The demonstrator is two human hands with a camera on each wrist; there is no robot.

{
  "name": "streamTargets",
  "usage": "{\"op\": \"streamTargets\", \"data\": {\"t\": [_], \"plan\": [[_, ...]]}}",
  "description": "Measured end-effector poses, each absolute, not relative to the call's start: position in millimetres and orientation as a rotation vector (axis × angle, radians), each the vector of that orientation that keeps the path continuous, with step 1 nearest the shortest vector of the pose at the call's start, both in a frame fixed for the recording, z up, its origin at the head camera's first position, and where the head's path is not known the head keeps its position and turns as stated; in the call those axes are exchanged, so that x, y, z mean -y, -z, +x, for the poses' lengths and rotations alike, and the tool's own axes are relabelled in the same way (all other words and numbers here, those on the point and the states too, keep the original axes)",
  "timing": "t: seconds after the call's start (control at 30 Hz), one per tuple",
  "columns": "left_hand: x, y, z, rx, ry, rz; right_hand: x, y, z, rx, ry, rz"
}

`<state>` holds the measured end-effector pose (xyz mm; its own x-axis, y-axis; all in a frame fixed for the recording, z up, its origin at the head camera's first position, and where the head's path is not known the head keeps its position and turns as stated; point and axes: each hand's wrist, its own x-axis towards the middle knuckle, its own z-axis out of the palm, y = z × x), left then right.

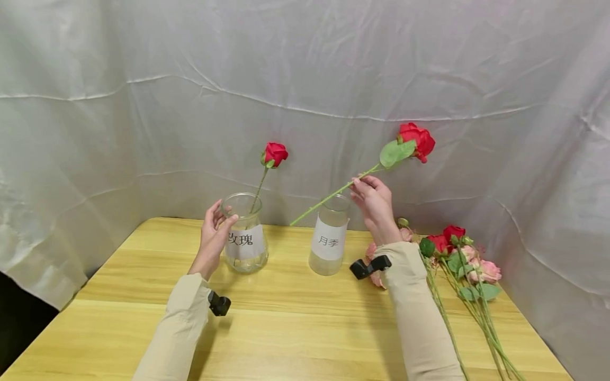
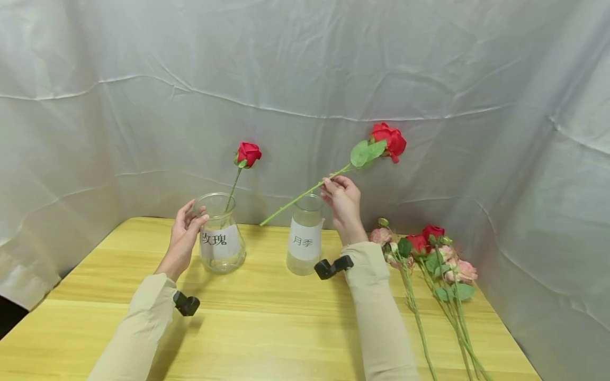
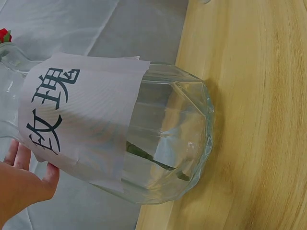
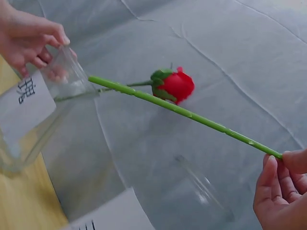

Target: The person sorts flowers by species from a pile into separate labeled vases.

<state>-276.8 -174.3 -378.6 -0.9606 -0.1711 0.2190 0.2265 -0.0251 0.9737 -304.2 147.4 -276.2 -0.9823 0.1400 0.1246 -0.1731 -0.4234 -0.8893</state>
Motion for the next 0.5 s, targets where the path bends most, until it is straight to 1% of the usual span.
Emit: {"op": "streamTargets", "data": {"t": [0.27,0.5], "plan": [[175,380,-277,1.978,2.080,-0.052,-111,272,-315,1.516,-2.462,-0.005],[172,380,-278,1.980,2.080,-0.059,-85,268,-316,1.482,-2.473,0.030]]}}
